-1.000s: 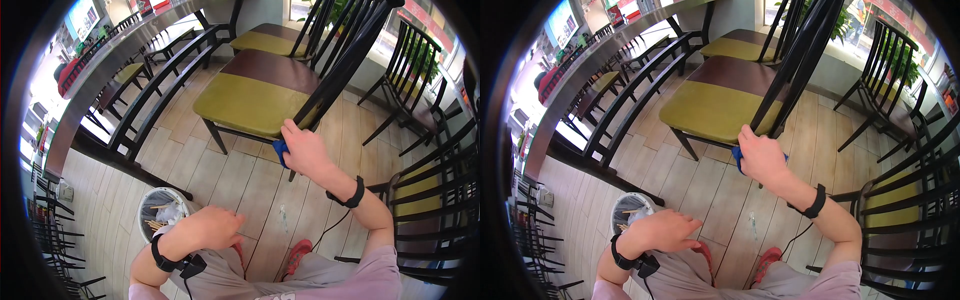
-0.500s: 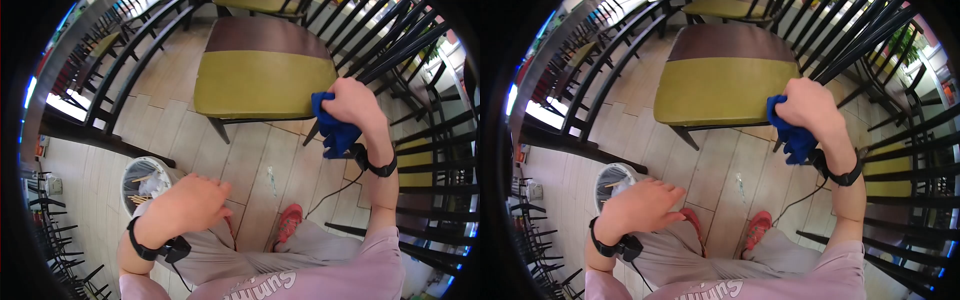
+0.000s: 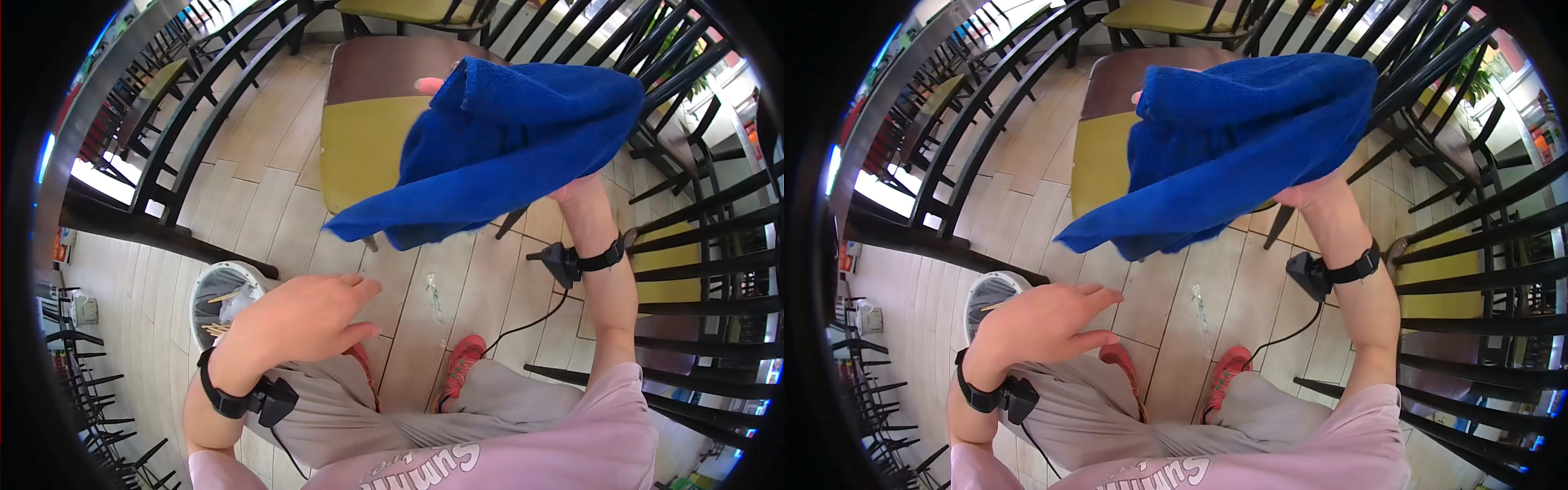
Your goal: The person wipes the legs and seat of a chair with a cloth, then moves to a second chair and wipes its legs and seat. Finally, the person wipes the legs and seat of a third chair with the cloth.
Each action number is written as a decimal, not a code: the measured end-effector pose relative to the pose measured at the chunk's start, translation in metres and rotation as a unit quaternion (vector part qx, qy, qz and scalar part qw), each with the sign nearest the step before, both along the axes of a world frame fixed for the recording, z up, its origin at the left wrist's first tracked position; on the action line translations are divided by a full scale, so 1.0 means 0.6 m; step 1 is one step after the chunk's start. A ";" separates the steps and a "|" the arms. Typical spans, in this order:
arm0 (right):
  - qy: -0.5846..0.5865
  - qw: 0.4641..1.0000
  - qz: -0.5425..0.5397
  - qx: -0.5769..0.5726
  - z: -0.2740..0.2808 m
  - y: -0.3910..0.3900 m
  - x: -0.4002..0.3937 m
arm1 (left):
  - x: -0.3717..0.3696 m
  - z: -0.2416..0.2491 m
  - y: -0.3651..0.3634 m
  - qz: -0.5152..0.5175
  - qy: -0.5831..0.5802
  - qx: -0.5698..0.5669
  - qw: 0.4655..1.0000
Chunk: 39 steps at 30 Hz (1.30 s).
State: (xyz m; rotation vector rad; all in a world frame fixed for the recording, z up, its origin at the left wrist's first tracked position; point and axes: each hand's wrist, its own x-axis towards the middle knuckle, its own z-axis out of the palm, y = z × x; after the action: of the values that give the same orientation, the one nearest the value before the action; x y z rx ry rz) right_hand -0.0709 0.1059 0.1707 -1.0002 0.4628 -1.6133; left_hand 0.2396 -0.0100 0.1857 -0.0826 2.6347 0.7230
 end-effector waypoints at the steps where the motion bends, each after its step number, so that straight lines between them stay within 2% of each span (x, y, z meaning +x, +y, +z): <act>1: -0.028 0.998 0.057 0.031 0.021 0.004 0.011 | -0.006 0.005 0.001 0.003 0.000 -0.004 1.000; 4: -0.064 0.995 0.068 0.036 0.016 -0.002 0.047 | -0.023 0.008 0.003 0.053 -0.010 0.002 0.999; 6: -0.099 0.991 0.077 0.044 0.011 -0.010 0.067 | -0.030 -0.012 0.000 0.101 0.116 0.077 0.985; 8: -0.115 0.989 0.083 0.045 0.001 -0.019 0.079 | -0.037 -0.013 -0.001 0.087 0.142 0.071 0.983; 10: -0.156 0.983 0.089 0.048 -0.014 -0.026 0.087 | -0.041 -0.018 0.004 0.143 0.188 0.121 0.964; 14: -0.179 0.981 0.030 0.071 -0.011 -0.023 0.108 | -0.051 0.001 0.006 0.210 0.191 0.204 0.937; 16: -0.176 0.983 0.019 0.047 -0.022 -0.028 0.111 | -0.055 0.007 -0.001 0.308 0.148 0.214 0.915; 20: -0.189 0.980 0.026 0.059 -0.038 -0.041 0.111 | -0.048 -0.009 -0.013 0.337 0.201 0.204 0.897; 22: -0.133 0.987 0.085 0.022 -0.037 -0.045 0.109 | -0.050 -0.016 -0.016 0.317 0.286 0.228 0.875; 26: -0.145 0.985 0.076 0.052 -0.037 -0.045 0.110 | -0.051 0.007 -0.025 0.382 0.228 0.291 0.847; 28: -0.138 0.986 0.089 0.028 -0.046 -0.047 0.109 | -0.047 -0.003 -0.044 0.320 0.129 0.319 0.883; 29: -0.139 0.986 0.089 0.030 -0.053 -0.048 0.109 | -0.043 -0.006 -0.047 0.320 0.128 0.320 0.883; 32: -0.087 0.995 0.051 0.024 -0.078 -0.053 0.101 | -0.036 0.002 -0.056 0.348 0.133 0.312 0.874; 34: 0.013 0.998 -0.016 0.055 -0.094 -0.045 0.086 | -0.028 0.028 -0.056 0.419 0.128 0.506 0.743; 35: 0.019 0.998 -0.018 0.050 -0.098 -0.043 0.074 | -0.025 0.030 -0.057 0.463 0.160 0.513 0.705; 36: 0.165 0.979 -0.084 0.090 -0.097 -0.041 0.061 | -0.023 0.036 -0.057 0.458 0.166 0.513 0.706; 37: 0.307 0.931 -0.150 0.128 -0.094 -0.038 0.051 | -0.021 0.045 -0.056 0.501 0.166 0.537 0.658; 38: 0.415 0.870 -0.239 0.115 -0.088 -0.027 0.046 | -0.019 0.049 -0.056 0.540 0.163 0.560 0.607; 39: 0.545 0.783 -0.296 0.038 -0.075 -0.025 0.034 | -0.020 0.038 -0.063 0.550 0.164 0.578 0.580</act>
State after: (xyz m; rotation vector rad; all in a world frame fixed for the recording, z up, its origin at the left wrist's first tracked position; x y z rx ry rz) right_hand -0.0504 0.0908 0.1260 -1.8025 1.7598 -1.3348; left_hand 0.2276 -0.0478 0.2087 -1.3245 1.4568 2.8546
